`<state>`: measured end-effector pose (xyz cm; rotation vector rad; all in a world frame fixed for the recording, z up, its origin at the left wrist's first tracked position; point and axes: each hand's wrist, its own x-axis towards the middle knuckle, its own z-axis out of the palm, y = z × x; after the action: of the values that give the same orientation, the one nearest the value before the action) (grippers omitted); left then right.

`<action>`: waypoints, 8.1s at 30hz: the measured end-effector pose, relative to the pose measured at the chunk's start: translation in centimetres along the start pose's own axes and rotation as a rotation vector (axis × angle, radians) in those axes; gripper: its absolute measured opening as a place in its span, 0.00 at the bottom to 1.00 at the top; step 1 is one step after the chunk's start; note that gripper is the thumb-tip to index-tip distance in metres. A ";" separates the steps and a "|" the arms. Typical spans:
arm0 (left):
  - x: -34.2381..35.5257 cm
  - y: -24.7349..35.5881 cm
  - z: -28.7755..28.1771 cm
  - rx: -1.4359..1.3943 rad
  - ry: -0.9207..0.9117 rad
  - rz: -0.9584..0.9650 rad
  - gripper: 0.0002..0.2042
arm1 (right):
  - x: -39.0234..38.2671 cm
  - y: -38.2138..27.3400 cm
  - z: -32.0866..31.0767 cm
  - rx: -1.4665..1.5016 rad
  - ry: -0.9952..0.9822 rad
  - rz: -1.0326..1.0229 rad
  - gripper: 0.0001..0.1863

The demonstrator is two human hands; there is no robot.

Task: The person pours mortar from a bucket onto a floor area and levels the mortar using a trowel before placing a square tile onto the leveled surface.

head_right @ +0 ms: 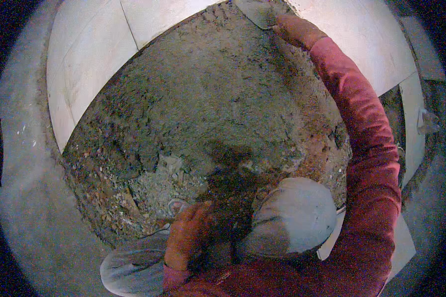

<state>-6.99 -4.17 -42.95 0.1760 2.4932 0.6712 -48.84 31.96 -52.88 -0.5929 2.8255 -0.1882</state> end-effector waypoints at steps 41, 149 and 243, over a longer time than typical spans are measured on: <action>-1.4 -2.8 -0.9 0.033 -0.027 -0.085 0.19 | -3.0 4.8 -10.2 0.610 0.027 0.135 0.15; 0.3 11.2 -0.9 0.218 -0.005 0.333 0.18 | -24.5 -2.8 7.6 0.151 0.045 0.467 0.24; -0.1 -2.0 -5.9 -0.053 -0.006 0.385 0.22 | -0.5 -8.5 1.9 0.381 0.046 0.230 0.28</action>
<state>-10.04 -8.46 -39.59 0.6485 2.4535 0.8870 -44.73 24.31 -53.10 -0.1807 2.7632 -0.6816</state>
